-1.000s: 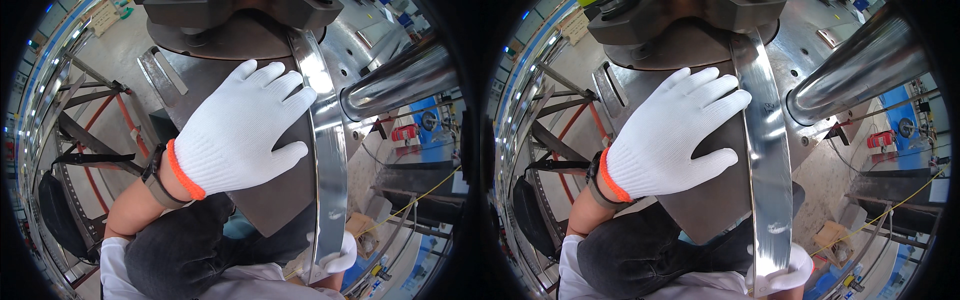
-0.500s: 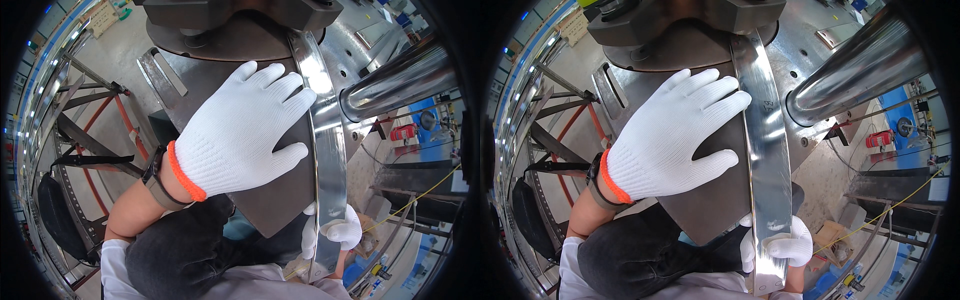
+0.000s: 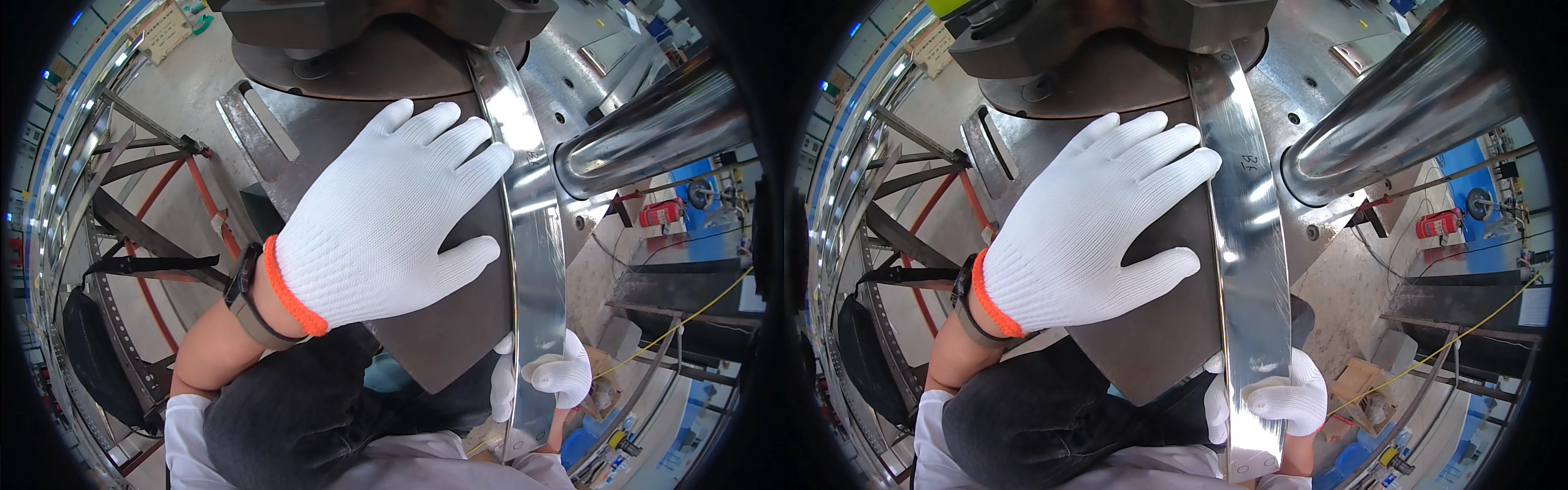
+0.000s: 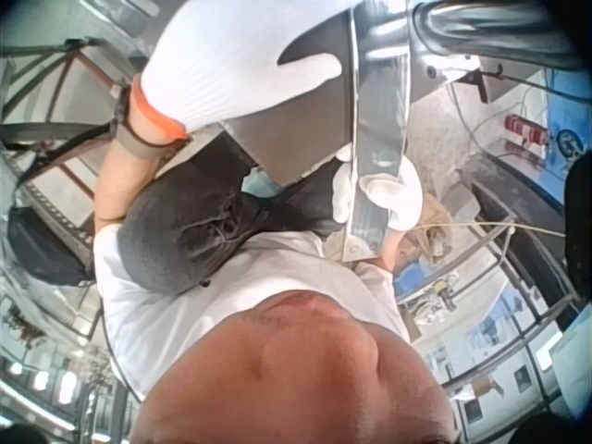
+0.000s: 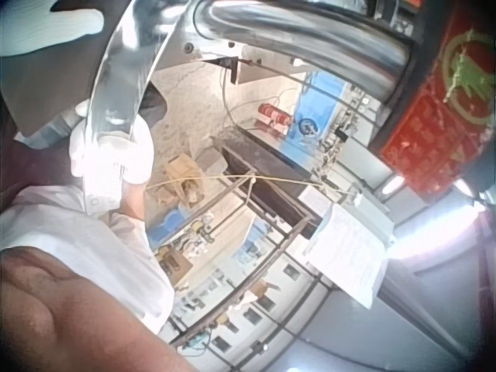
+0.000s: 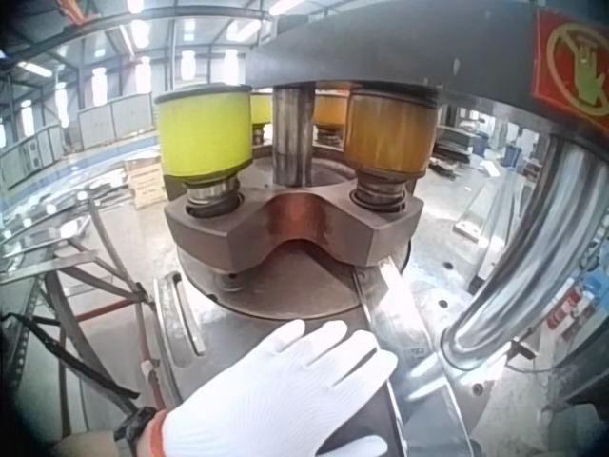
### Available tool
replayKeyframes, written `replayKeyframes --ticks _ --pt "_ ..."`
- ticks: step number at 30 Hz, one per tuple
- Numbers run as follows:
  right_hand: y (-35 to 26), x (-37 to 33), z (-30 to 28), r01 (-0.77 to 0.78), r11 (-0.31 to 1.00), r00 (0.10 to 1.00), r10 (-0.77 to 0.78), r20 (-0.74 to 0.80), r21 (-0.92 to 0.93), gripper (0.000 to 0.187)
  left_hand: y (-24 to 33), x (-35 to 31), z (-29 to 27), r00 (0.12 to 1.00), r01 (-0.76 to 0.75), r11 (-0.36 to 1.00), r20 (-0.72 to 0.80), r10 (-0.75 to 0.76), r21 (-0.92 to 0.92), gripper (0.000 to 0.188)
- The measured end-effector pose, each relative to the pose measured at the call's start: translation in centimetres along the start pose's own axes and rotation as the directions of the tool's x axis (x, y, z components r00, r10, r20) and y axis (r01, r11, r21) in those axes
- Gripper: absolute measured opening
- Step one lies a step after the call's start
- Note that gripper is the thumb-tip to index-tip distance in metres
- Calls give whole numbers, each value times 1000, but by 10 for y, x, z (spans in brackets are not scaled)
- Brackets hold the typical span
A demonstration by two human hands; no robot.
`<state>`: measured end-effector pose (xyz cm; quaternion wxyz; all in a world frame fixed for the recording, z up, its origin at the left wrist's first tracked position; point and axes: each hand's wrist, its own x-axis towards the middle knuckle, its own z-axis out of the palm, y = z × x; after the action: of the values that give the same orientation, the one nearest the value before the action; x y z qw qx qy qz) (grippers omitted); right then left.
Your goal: The person places a flat metal bar into a rolling machine and repeatedly feeds it through to bend the bar into a curved shape. The person repositions and flips the bar multiple times to achieve the desired curvature.
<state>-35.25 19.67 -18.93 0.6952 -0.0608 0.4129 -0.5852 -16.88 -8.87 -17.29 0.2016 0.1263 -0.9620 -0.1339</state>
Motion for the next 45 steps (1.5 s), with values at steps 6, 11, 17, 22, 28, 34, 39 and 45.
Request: replayKeyframes --ticks 6,11,17,22,28,34,39,45 --pt "-2 -1 -7 -24 999 1000 24 8 -26 76 -1 -1 1 1000 0 1000 1 0 30 80" --pt "10 -1 -9 29 997 999 -30 15 73 76 0 0 0 1000 2 1000 17 -3 19 80" --pt "10 0 -10 25 999 1000 -25 15 28 73 -1 0 0 1000 3 1000 18 -4 18 80" --pt "8 2 -9 22 1000 1000 -22 20 9 73 -2 -1 3 1000 -4 1000 -6 4 25 82" --pt "7 6 -7 12 1000 999 -13 29 3 72 0 1 0 1000 9 1000 30 -10 26 82" --pt "7 5 -6 6 1000 1000 -6 31 7 72 -1 1 -1 999 2 1000 38 -3 29 82" --pt "6 5 -7 8 1000 999 -8 38 3 72 -1 0 0 999 0 1000 34 -1 27 82" --pt "5 3 -8 12 1000 999 -12 46 -3 72 -1 1 -2 999 1 1000 44 -2 19 83"
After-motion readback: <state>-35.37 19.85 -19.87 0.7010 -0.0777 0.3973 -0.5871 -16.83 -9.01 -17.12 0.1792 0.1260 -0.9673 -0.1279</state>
